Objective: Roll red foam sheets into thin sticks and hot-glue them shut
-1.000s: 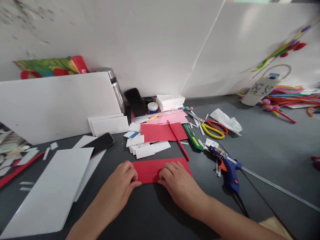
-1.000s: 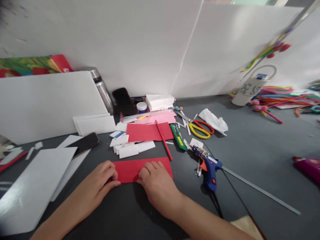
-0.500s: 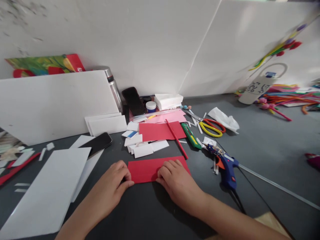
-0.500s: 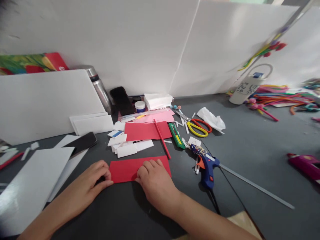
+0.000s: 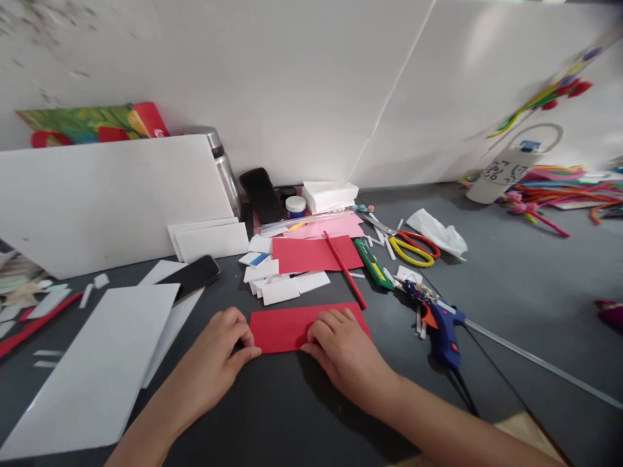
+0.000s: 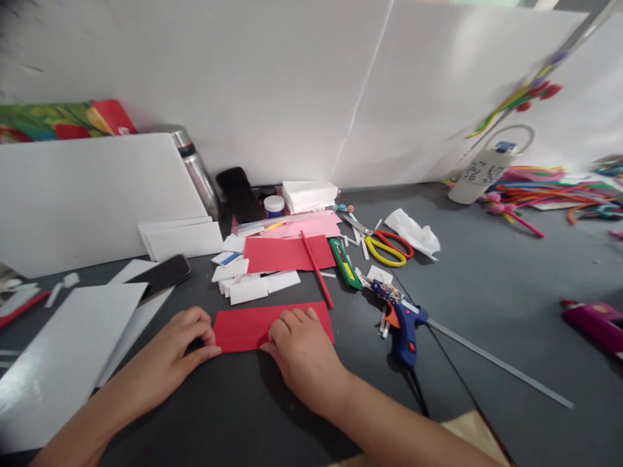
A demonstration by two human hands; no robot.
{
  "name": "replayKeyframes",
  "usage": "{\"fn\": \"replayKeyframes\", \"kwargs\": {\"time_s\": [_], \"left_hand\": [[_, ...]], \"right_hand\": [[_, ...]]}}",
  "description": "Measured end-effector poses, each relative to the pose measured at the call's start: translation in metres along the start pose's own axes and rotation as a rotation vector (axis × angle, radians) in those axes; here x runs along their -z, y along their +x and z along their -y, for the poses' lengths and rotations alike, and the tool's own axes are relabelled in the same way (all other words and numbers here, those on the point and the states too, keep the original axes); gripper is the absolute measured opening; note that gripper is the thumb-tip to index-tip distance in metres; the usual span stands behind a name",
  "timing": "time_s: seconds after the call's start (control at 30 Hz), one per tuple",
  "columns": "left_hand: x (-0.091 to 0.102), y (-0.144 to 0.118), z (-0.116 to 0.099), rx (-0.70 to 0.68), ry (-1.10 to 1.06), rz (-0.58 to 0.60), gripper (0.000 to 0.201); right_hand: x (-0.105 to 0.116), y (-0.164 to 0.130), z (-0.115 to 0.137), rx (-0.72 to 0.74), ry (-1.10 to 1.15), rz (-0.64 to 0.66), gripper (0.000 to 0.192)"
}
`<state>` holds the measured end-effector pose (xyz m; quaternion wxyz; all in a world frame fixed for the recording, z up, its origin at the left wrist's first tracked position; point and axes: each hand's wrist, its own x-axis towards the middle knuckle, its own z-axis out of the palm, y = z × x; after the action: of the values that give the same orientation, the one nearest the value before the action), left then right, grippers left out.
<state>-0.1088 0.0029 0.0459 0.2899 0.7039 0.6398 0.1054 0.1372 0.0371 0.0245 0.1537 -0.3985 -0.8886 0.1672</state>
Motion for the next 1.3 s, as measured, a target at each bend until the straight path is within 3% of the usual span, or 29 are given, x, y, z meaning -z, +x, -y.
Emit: {"fn": "replayKeyframes", "kwargs": {"time_s": [0.43, 0.83, 1.0, 1.1, 1.3], "left_hand": [[-0.001, 0.000, -0.005, 0.015, 0.062, -0.006, 0.019], [0.002, 0.004, 0.003, -0.030, 0.020, 0.001, 0.013], [-0.010, -0.002, -0.017, -0.147, 0.256, -0.075, 0.029], [-0.023, -0.003, -0.030, -0.229, 0.373, -0.035, 0.039], [-0.038, -0.003, -0.042, -0.204, 0.333, -0.049, 0.031]], "right_hand": [[-0.001, 0.000, -0.001, 0.004, 0.005, -0.019, 0.014], [-0.002, -0.001, 0.000, 0.001, 0.011, -0.024, 0.018], [-0.003, -0.001, 0.000, 0.017, -0.006, -0.034, 0.014], [-0.005, -0.001, -0.001, 0.011, -0.021, -0.042, 0.014], [-0.006, -0.002, -0.001, 0.020, -0.035, -0.049, 0.014]]}}
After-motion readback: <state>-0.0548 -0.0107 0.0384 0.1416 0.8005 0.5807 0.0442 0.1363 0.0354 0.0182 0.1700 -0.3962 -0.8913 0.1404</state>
